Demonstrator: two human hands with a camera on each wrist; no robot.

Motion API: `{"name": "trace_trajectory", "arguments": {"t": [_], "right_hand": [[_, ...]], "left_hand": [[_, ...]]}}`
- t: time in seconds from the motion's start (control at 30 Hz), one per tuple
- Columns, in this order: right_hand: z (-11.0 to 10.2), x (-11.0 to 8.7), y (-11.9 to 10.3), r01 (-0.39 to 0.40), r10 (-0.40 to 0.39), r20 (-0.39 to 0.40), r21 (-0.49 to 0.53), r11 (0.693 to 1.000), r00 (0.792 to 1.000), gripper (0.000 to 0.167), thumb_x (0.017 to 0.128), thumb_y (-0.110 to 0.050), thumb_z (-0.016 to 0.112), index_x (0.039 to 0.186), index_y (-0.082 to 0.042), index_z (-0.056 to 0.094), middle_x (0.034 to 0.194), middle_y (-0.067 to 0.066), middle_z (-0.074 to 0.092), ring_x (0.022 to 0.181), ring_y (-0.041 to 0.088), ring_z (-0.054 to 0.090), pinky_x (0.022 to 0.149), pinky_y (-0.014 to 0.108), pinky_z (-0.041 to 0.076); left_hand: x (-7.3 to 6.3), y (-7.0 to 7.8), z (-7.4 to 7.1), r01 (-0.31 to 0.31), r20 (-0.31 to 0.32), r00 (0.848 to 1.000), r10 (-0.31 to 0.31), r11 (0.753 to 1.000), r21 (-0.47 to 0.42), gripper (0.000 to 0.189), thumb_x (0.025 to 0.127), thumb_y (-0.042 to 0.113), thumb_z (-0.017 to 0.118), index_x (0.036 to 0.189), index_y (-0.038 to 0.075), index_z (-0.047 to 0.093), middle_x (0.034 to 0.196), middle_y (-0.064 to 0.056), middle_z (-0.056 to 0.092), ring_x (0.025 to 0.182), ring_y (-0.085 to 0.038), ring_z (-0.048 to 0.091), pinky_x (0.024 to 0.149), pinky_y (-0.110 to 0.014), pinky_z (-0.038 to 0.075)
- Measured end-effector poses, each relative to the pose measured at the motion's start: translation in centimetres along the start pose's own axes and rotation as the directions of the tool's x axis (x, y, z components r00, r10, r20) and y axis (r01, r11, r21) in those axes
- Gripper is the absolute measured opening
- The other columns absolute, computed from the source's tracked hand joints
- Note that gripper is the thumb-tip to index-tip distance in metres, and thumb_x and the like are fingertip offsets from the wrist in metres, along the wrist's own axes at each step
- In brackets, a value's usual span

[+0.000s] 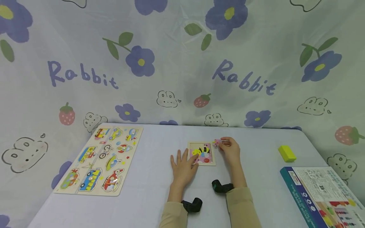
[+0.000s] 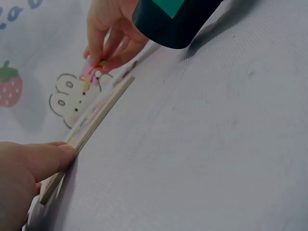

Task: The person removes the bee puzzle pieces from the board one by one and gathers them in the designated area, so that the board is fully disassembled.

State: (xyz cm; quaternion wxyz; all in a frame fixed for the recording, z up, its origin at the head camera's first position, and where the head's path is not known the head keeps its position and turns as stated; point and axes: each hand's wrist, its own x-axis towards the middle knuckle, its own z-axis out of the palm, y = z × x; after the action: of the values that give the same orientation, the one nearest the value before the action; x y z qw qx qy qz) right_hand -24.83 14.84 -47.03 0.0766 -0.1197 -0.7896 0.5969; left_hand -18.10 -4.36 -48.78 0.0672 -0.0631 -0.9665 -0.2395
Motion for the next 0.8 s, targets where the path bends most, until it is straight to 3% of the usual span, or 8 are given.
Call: {"name": "trace_trajectory", "arguments": {"t": [0.17,0.33,0.6,0.8], "right_hand": [[-0.6,0.1,0.1,-0.05,0.05,-0.004,0.07,0.996,0.999,0.027,0.086,-0.004,0.06,0.113,0.002,0.058,0.1,0.016,0.057,0.072,0.008,0.06,0.064,0.016,0.051],[-1.3,0.1,0.3,-0.043,0.048,-0.047,0.102,0.994,0.998,0.027,0.086,-0.004,0.062,0.112,0.002,0.061,0.093,0.012,0.057,0.069,0.005,0.057,0.065,0.014,0.05],[-2.1,0.3,0.6,-0.016,0.043,-0.196,0.138,0.99,0.98,0.023,0.084,-0.006,0.065,0.104,0.004,0.064,0.085,0.009,0.065,0.063,-0.001,0.058,0.062,0.012,0.05],[-2.7,0.3,0.9,-0.062,0.097,-0.249,0.146,0.987,0.964,0.021,0.087,-0.008,0.061,0.104,0.004,0.066,0.097,0.013,0.063,0.065,-0.002,0.056,0.063,0.012,0.049]], "left_hand": [[0.0,-0.2,0.1,0.001,-0.001,1.0,-0.001,1.0,-0.007,0.035,0.089,0.034,0.056,0.122,0.028,0.061,0.145,-0.013,0.037,0.136,-0.042,0.018,0.105,-0.064,0.002],[-0.1,-0.2,0.1,0.002,0.003,1.0,-0.002,1.0,-0.011,0.035,0.089,0.035,0.055,0.123,0.028,0.061,0.145,-0.012,0.036,0.137,-0.042,0.017,0.105,-0.063,0.001],[0.0,-0.1,0.0,-0.002,-0.008,1.0,0.002,1.0,-0.027,0.034,0.088,0.033,0.057,0.122,0.026,0.062,0.144,-0.014,0.037,0.136,-0.043,0.018,0.105,-0.064,0.002],[0.1,0.0,0.1,0.0,-0.006,1.0,0.0,1.0,-0.013,0.034,0.089,0.034,0.056,0.122,0.027,0.061,0.145,-0.013,0.037,0.137,-0.042,0.018,0.105,-0.063,0.002]]}}
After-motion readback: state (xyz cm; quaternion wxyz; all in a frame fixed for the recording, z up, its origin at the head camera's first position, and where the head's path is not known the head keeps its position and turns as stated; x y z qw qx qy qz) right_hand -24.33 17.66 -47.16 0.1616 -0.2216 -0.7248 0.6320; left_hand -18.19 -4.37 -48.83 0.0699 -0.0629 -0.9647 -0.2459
